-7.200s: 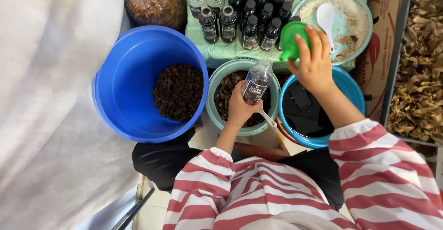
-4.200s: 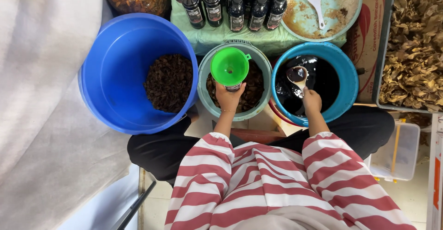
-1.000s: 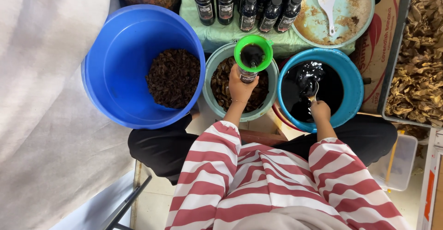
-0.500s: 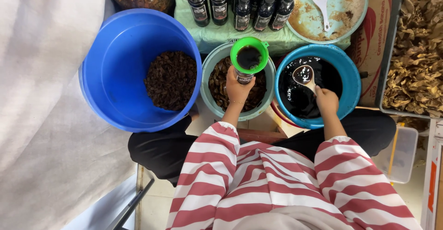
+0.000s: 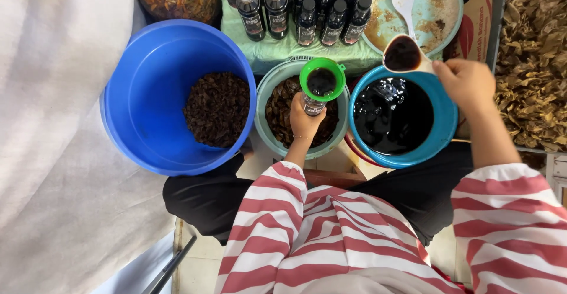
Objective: Filling a small bottle with liquid from a bucket using a ladle and a funnel
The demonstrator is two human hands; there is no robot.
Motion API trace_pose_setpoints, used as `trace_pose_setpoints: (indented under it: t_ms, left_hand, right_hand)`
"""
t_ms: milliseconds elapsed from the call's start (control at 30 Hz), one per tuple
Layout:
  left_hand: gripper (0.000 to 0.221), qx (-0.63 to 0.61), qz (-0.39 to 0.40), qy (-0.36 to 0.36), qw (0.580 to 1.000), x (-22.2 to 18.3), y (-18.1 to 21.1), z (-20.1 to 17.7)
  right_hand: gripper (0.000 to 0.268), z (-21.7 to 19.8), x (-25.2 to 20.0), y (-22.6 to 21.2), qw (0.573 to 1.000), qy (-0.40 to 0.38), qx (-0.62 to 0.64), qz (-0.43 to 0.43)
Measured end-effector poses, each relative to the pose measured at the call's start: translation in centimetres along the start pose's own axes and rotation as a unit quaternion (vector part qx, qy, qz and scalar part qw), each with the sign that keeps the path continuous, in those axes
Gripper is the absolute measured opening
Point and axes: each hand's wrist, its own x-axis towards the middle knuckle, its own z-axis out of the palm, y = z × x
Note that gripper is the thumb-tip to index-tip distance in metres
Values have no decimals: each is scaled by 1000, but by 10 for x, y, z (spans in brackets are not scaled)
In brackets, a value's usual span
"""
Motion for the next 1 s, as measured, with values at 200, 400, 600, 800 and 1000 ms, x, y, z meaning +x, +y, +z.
trace_pose_setpoints:
  t_ms: [200,400,600,800,1000]
  left_hand:
    - [70,-15,22,12,1000,1,-2,11]
    - [65,-17,16,-13,1000,3,18,11]
    - [57,-34,-22,-24,999,3,49,-2]
    - [64,-31,-8,-5,999,4,48,-1]
    - [69,-39,-4,-4,999,6,45,2]
  right_hand:
    - [70,-76,-9,-61,993,22,-18,-113]
    - [67,-95,-18,-116,981,-21,-52,-184]
    - [67,-87,-40,-154,981,-46,-95,-161]
    - [61,-64,-43,-154,977,-26,-151,-150]
    - [63,-37,-37,-134,944,59,-250,-207]
